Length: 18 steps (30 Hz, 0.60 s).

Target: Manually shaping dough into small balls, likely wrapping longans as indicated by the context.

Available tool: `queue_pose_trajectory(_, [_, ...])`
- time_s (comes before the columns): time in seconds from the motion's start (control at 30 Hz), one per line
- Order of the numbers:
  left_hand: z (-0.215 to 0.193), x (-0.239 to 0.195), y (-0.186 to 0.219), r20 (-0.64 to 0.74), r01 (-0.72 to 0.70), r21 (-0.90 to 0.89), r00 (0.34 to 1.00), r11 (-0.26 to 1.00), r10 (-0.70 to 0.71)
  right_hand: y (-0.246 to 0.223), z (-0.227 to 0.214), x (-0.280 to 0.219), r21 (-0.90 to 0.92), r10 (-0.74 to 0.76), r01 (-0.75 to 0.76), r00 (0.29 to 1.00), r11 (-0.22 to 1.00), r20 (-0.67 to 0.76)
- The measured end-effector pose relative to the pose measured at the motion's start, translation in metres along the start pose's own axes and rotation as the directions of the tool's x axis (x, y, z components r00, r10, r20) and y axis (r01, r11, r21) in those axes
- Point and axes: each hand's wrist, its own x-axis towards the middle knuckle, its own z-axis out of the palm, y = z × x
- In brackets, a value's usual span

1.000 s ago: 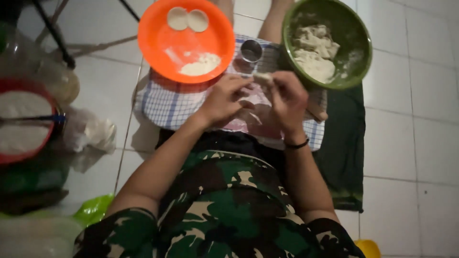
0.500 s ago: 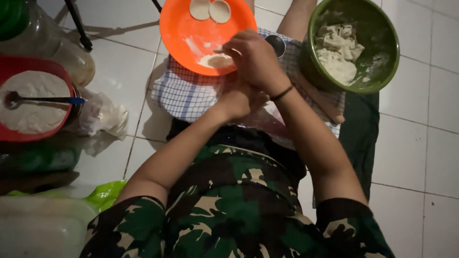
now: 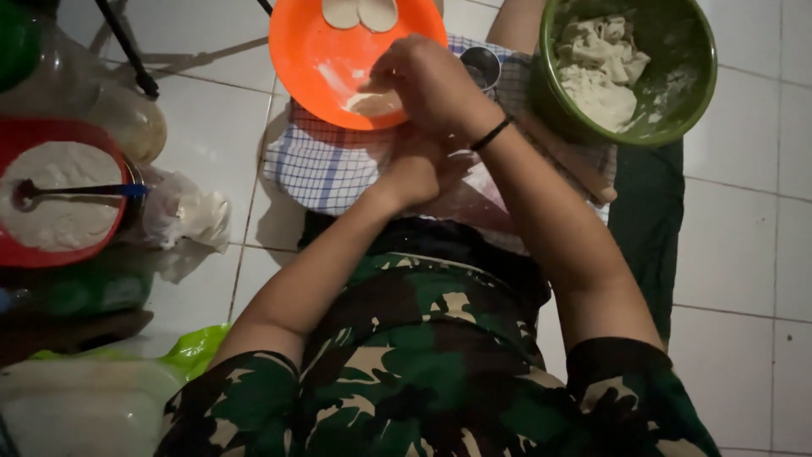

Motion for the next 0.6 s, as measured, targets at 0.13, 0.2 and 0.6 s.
queue_pose_trajectory(0.13, [-0.009, -0.001, 0.014, -0.024, -0.093, -0.078, 0.996, 0.993, 0.091, 0.013, -0.002, 0.008, 0.225, 0.048, -0.076, 0.991, 0.971, 0.127])
queue_pose_trajectory(0.2, [-0.012, -0.001, 0.016, -0.129, -0.258, -0.060, 0.960, 0.964, 0.249, 0.023, 0.010, 0.009, 0.118, 0.198, -0.230, 0.951, 0.966, 0.238])
queue_pose_trajectory(0.6, [-0.007, 0.002, 0.008, -0.039, -0.100, -0.056, 0.994, 0.993, 0.098, 0.015, 0.001, 0.008, 0.260, 0.241, -0.269, 0.961, 0.927, 0.135])
